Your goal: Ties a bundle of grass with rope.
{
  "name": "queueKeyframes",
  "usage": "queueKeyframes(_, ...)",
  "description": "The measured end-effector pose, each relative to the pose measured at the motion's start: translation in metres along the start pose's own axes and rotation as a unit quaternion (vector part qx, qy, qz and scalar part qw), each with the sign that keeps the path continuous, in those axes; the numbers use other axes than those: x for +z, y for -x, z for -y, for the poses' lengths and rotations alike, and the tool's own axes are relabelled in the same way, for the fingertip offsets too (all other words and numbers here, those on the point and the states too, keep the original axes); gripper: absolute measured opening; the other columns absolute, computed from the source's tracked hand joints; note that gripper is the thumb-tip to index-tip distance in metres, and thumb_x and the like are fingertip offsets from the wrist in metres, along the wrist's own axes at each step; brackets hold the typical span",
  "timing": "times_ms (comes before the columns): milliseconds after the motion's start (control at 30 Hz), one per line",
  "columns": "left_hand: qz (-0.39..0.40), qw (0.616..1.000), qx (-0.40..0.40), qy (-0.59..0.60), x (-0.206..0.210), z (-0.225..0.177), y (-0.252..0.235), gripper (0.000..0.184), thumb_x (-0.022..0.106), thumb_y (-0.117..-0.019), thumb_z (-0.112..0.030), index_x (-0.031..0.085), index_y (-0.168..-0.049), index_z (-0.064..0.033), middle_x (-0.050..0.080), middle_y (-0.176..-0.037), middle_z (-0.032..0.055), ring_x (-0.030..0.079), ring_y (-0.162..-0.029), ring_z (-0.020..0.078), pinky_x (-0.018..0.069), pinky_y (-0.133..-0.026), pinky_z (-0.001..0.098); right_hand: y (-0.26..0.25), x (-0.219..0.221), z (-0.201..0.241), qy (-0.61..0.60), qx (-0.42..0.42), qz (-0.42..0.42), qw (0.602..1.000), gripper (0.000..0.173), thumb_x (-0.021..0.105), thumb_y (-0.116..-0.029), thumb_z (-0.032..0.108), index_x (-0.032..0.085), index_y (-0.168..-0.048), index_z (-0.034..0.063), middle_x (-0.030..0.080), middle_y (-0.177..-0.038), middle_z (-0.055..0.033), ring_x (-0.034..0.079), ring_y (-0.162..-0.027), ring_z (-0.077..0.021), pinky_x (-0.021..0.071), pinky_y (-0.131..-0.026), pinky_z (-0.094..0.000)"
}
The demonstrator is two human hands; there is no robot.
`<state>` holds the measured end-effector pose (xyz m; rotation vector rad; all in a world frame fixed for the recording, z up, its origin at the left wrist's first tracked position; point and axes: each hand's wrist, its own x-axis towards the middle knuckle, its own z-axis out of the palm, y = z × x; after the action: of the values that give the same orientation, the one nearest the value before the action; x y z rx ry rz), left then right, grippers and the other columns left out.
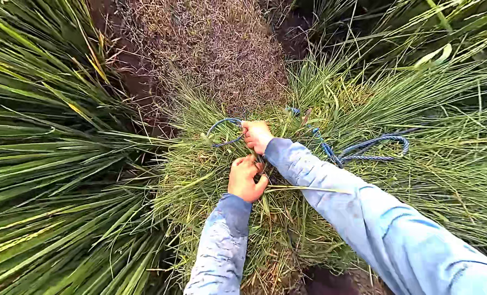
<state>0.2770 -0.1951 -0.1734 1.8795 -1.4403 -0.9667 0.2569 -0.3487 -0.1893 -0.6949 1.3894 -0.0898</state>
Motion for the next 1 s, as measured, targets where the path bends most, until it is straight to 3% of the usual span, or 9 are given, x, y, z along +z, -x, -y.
queueKeyframes(100,-0.012,1.0,-0.015,-0.019,0.006,-0.001,0.009,0.03,0.059,-0.0907,-0.024,0.08,-0.096,-0.0032,0.068,-0.129,0.026,0.058,-0.131,0.0416,0.0344,-0.116,0.0599,-0.016,0.017,-0.003,0.191,-0.05,0.0,0.98,0.037,0.051,-0.1076,0.029,0.063,-0.087,0.0004,0.054,-0.075,-0.0081,0.048,-0.062,-0.0186,0.0421,-0.059,-0.0398)
queueKeyframes(200,-0.045,0.997,-0.007,-0.058,0.014,-0.003,0.013,0.024,0.062,-0.0905,-0.02,0.079,-0.096,-0.0046,0.063,-0.134,0.0311,0.058,-0.13,0.0458,0.0394,-0.112,0.0615,-0.025,0.023,-0.004,0.302,-0.093,0.021,0.948,0.041,0.047,-0.1085,0.026,0.064,-0.086,-0.0032,0.062,-0.086,-0.0171,0.06,-0.079,-0.0287,0.0477,-0.072,-0.0507)
queueKeyframes(300,-0.058,0.996,-0.014,-0.073,0.014,-0.01,0.011,0.02,0.06,-0.0944,-0.013,0.075,-0.09,-0.0005,0.063,-0.134,0.0294,0.057,-0.132,0.0442,0.0412,-0.113,0.0578,-0.033,0.024,0.003,0.315,-0.115,-0.001,0.942,0.042,0.046,-0.1087,0.025,0.064,-0.082,-0.0032,0.063,-0.085,-0.0178,0.061,-0.083,-0.03,0.0479,-0.076,-0.052)
queueKeyframes(467,-0.001,0.997,-0.051,-0.061,0.003,-0.019,-0.008,0.022,0.067,-0.0943,-0.01,0.072,-0.107,0.0084,0.052,-0.145,0.0347,0.044,-0.142,0.0496,0.0314,-0.119,0.0615,-0.047,0.028,0.025,0.297,-0.142,-0.05,0.943,0.042,0.044,-0.1094,0.021,0.066,-0.087,-0.0067,0.067,-0.096,-0.0232,0.066,-0.096,-0.0345,0.0507,-0.085,-0.0537)
queueKeyframes(600,-0.056,0.993,-0.042,-0.09,0.014,-0.01,-0.006,0.018,0.067,-0.0899,-0.003,0.073,-0.102,0.0096,0.062,-0.135,0.0321,0.056,-0.132,0.048,0.041,-0.114,0.0596,-0.066,0.033,0.023,0.267,-0.137,-0.075,0.951,0.04,0.044,-0.1087,0.021,0.068,-0.094,-0.0072,0.069,-0.108,-0.0253,0.067,-0.107,-0.0362,0.0513,-0.091,-0.0548)
queueKeyframes(667,-0.108,0.989,-0.025,-0.1,0.025,0.001,0.004,0.016,0.067,-0.0912,-0.006,0.074,-0.095,0.0079,0.068,-0.127,0.0283,0.063,-0.125,0.0443,0.0467,-0.11,0.0559,-0.068,0.034,0.015,0.249,-0.144,-0.078,0.955,0.042,0.045,-0.1092,0.023,0.068,-0.092,-0.0075,0.069,-0.105,-0.0255,0.068,-0.104,-0.0363,0.0511,-0.09,-0.055)
queueKeyframes(733,-0.141,0.984,-0.009,-0.112,0.036,0.003,0.016,0.018,0.065,-0.0923,-0.009,0.074,-0.091,0.0063,0.07,-0.124,0.0259,0.065,-0.123,0.0418,0.0491,-0.108,0.0542,-0.066,0.03,0.003,0.207,-0.156,-0.083,0.962,0.043,0.046,-0.1093,0.026,0.065,-0.086,-0.0051,0.066,-0.091,-0.0206,0.066,-0.087,-0.0316,0.0513,-0.079,-0.0521)
queueKeyframes(867,-0.195,0.972,0.012,-0.131,0.051,-0.002,0.025,0.019,0.064,-0.0922,-0.01,0.074,-0.087,0.0054,0.071,-0.123,0.0248,0.067,-0.121,0.0405,0.0501,-0.107,0.0535,-0.047,0.009,0.003,0.032,-0.152,-0.015,0.988,0.042,0.042,-0.1116,0.033,0.06,-0.087,0.004,0.047,-0.064,-0.0001,0.042,-0.051,-0.0109,0.0392,-0.05,-0.0298)
queueKeyframes(1000,-0.214,0.968,0.014,-0.132,0.058,-0.004,0.03,0.019,0.063,-0.0925,-0.01,0.073,-0.086,0.0054,0.071,-0.122,0.0242,0.067,-0.121,0.0396,0.0508,-0.107,0.0518,-0.009,-0.007,0.003,-0.044,-0.102,0.103,0.988,0.044,0.032,-0.1131,0.042,0.057,-0.095,0.0104,0.047,-0.063,0.0053,0.044,-0.048,-0.006,0.0413,-0.047,-0.0223)
